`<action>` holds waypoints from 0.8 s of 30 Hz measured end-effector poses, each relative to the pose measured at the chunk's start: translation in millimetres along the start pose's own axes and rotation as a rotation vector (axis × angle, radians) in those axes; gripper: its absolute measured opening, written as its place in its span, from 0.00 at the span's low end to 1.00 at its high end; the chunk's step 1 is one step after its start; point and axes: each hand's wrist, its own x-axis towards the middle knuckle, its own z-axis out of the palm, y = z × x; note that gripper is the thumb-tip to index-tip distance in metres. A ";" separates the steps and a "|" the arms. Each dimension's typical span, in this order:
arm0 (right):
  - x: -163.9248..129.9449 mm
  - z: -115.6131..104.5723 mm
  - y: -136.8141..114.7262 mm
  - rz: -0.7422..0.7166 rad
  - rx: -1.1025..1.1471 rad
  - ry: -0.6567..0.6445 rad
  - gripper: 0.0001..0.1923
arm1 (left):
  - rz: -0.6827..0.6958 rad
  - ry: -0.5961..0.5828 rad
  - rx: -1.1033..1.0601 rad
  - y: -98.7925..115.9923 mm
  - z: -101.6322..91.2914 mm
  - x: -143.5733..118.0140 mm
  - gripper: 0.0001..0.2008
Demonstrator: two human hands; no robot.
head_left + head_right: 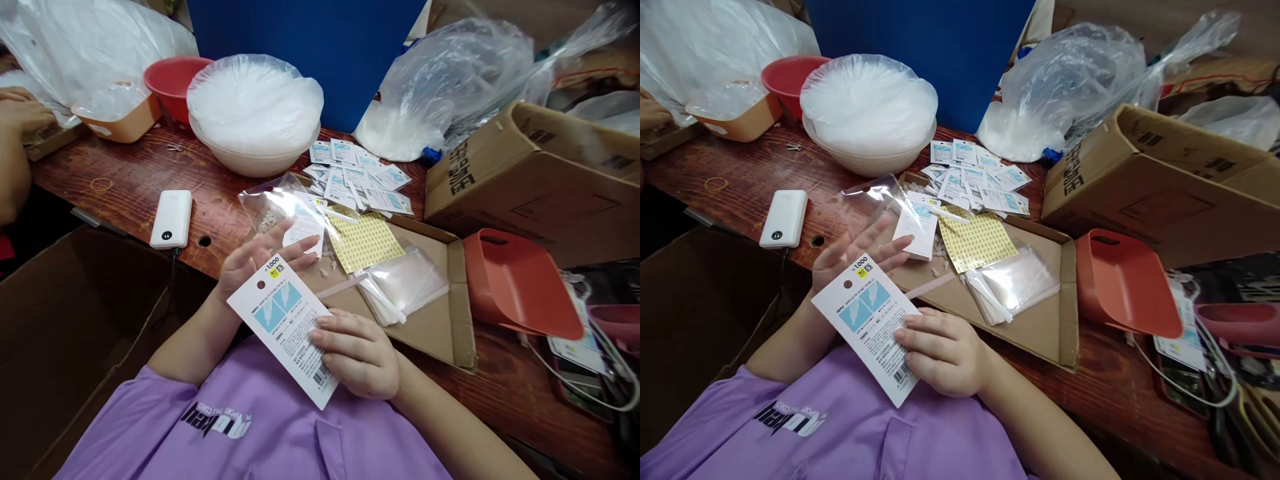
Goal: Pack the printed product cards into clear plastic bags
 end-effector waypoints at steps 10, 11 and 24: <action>-14.0 -34.1 -12.8 0.048 -0.046 -0.014 0.08 | -0.010 0.083 -0.009 4.1 3.1 12.9 0.12; -17.3 -38.5 -16.2 0.065 -0.032 -0.014 0.08 | 0.023 0.108 0.022 5.8 1.4 13.2 0.12; -8.8 -41.7 5.1 0.110 0.009 -0.004 0.10 | 0.058 0.292 0.186 6.8 5.7 8.1 0.10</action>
